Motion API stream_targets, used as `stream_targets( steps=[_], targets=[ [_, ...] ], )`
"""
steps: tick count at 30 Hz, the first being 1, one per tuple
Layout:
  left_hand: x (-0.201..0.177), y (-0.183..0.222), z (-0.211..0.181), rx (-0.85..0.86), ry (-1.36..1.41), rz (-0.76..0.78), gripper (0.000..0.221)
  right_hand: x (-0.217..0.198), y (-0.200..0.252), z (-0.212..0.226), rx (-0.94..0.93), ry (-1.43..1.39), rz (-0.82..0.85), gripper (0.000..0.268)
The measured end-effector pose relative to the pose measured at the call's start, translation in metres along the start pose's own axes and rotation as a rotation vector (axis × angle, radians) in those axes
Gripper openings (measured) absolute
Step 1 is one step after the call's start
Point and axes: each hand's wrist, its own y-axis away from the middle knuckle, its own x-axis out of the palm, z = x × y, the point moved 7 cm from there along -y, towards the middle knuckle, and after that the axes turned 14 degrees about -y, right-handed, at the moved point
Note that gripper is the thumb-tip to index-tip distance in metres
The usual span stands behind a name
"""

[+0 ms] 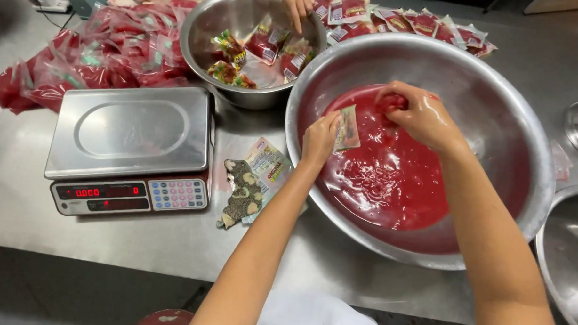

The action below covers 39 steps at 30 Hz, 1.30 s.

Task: The person fills plastic bags with a red marinade from a large metal bowl using a ladle and weighs each bag on a digital scale.

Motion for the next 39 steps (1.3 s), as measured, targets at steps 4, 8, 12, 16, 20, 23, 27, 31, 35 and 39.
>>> stream_targets(
  steps=[4, 8, 12, 16, 20, 23, 27, 31, 35, 39],
  targets=[
    [-0.002, 0.006, -0.002, -0.018, -0.054, -0.004, 0.030, 0.019, -0.013, 0.020, -0.017, -0.218, 0.024, 0.040],
    [-0.034, 0.015, -0.016, -0.058, 0.070, 0.030, 0.038, 0.071, -0.030, 0.009, -0.122, -0.337, -0.055, 0.039],
    [-0.006, -0.003, 0.015, -0.161, 0.172, 0.048, 0.029, 0.127, -0.050, -0.061, -0.113, -0.239, -0.069, 0.041],
    [-0.010, 0.000, 0.015, -0.203, 0.137, 0.058, 0.026, 0.138, -0.041, -0.065, 0.034, -0.028, 0.258, 0.046],
    [-0.041, 0.005, 0.003, -0.258, 0.230, -0.026, 0.024, 0.094, -0.038, -0.026, -0.144, -0.230, 0.214, 0.034],
    [-0.050, 0.009, 0.008, -0.345, 0.294, -0.081, 0.026, 0.050, -0.040, -0.036, -0.035, -0.867, -0.014, 0.021],
    [-0.052, 0.020, 0.011, -0.397, 0.337, -0.175, 0.025, 0.115, -0.089, -0.210, 0.078, -0.115, -0.038, 0.020],
    [-0.026, 0.003, 0.028, -0.279, 0.267, -0.273, 0.020, 0.240, -0.147, -0.357, 0.105, 0.228, 0.258, 0.043],
    [-0.024, 0.009, 0.024, -0.323, 0.280, -0.226, 0.019, 0.267, -0.138, -0.314, 0.322, 0.264, 0.330, 0.055],
    [-0.035, 0.005, 0.012, -0.330, 0.331, -0.210, 0.020, 0.300, -0.147, -0.303, -0.218, -1.099, 0.671, 0.097]
  ],
)
